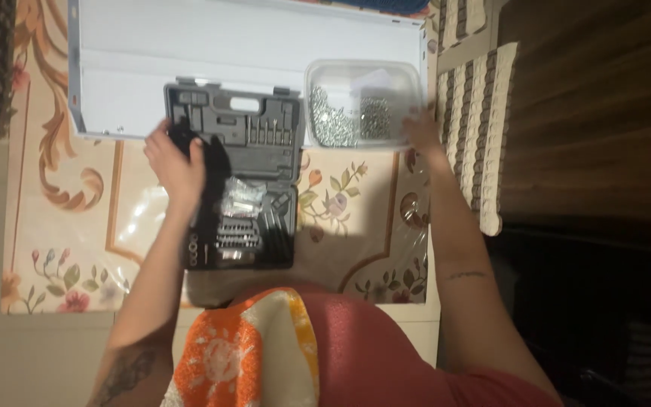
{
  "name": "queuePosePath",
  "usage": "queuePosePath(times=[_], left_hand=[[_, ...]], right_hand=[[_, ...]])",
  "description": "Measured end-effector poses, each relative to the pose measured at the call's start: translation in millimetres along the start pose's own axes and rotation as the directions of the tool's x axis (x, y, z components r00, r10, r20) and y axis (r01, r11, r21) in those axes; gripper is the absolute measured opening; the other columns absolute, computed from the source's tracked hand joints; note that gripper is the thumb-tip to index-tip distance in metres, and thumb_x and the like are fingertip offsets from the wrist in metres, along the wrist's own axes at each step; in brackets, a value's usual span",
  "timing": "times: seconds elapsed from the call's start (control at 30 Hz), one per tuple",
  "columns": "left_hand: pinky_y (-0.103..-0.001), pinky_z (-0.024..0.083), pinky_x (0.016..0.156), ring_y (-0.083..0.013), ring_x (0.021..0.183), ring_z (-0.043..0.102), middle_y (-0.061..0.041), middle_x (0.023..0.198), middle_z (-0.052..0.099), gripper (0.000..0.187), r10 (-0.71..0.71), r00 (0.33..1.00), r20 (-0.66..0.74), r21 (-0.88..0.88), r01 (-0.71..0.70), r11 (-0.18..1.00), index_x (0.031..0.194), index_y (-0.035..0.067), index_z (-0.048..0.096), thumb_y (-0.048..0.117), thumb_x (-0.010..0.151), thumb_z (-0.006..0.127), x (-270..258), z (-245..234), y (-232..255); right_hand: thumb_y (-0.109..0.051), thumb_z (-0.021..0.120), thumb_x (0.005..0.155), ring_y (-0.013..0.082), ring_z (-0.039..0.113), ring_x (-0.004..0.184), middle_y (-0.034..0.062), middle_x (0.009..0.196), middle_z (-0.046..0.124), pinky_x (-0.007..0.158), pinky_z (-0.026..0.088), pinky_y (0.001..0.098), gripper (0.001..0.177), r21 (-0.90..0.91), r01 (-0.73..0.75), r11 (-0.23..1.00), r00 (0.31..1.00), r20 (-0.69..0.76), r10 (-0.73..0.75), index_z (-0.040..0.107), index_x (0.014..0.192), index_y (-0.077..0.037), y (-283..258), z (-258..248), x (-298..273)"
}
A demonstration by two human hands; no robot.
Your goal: Organizing screws and a screwdriver set on a table.
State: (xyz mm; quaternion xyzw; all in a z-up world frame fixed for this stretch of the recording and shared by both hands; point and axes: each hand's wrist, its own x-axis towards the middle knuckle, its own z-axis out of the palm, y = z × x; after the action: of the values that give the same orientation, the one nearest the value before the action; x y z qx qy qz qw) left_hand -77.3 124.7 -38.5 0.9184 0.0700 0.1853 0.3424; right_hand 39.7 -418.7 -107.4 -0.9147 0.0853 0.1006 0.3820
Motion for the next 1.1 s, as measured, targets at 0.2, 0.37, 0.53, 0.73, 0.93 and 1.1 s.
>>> queuePosePath(times=[0.2,0.37,0.53,0.73,0.93,1.1], left_hand=[[-0.05,0.036,0.118,-0.0455,0.137,0.045,-0.027,0.147,0.049,0.065,0.023,0.997,-0.073,-0.126,-0.032,0.992,0.151,-0.005,0.039,0.006,0.098,0.074,33.2,19.9,-45.1],[-0.048,0.045,0.112,-0.0422,0.13,0.053,-0.026,0.14,0.05,0.059,-0.018,1.0,-0.001,-0.205,0.017,0.979,0.147,-0.001,0.043,0.006,0.098,0.076,24.1,17.4,-81.1],[-0.045,0.049,0.107,-0.0391,0.127,0.056,-0.025,0.139,0.052,0.057,-0.07,0.997,0.042,-0.229,0.077,0.97,0.145,0.0,0.044,0.008,0.099,0.075,-5.8,-7.1,-89.5],[-0.044,0.051,0.104,-0.0388,0.121,0.06,-0.025,0.136,0.053,0.05,-0.086,0.995,0.047,-0.206,0.094,0.974,0.144,0.0,0.047,0.009,0.102,0.072,-48.8,-16.2,-124.8],[-0.047,0.05,0.1,-0.0405,0.113,0.063,-0.022,0.124,0.064,0.038,-0.06,0.997,0.054,-0.079,0.064,0.995,0.132,0.005,0.063,0.0,0.094,0.064,-88.8,-37.5,-96.2],[-0.05,0.047,0.101,-0.0407,0.116,0.059,-0.019,0.128,0.065,0.057,0.339,0.927,0.163,-0.017,-0.341,0.94,0.13,0.004,0.067,-0.008,0.074,0.06,-96.6,-39.6,5.2]], right_hand=[[-0.033,0.057,0.109,0.0374,0.066,0.09,0.0219,0.095,0.068,0.077,0.051,0.0479,0.035,-0.153,0.274,0.949,0.908,-0.285,-0.308,0.066,0.104,0.0,22.3,6.4,-30.9],[-0.023,0.056,0.11,0.0339,0.059,0.076,0.0204,0.084,0.061,0.072,0.048,0.0456,0.028,-0.251,0.346,0.904,0.822,-0.384,-0.421,0.062,0.096,0.001,32.2,-10.5,-66.7],[-0.015,0.056,0.105,0.0186,0.061,0.069,0.0116,0.076,0.062,0.059,0.048,0.0386,0.018,-0.027,0.254,0.967,0.93,-0.268,-0.252,0.066,0.102,0.0,20.0,-18.2,-159.6],[-0.021,0.057,0.104,0.0174,0.058,0.068,0.0107,0.08,0.062,0.059,0.049,0.0363,0.025,0.12,-0.062,0.991,0.986,-0.149,0.08,0.069,0.117,-0.003,37.3,9.9,-265.7],[-0.018,0.053,0.115,0.0306,0.07,0.113,0.0173,0.101,0.075,0.115,0.028,0.0581,0.024,-0.033,0.483,0.875,0.875,-0.013,-0.483,0.069,0.115,0.001,67.7,26.5,-279.7],[-0.026,0.049,0.103,0.0352,0.068,0.087,0.0176,0.099,0.07,0.082,0.055,0.0469,0.037,0.023,-0.015,1.0,0.999,0.044,0.014,0.06,0.134,-0.01,6.8,13.0,-253.8]])
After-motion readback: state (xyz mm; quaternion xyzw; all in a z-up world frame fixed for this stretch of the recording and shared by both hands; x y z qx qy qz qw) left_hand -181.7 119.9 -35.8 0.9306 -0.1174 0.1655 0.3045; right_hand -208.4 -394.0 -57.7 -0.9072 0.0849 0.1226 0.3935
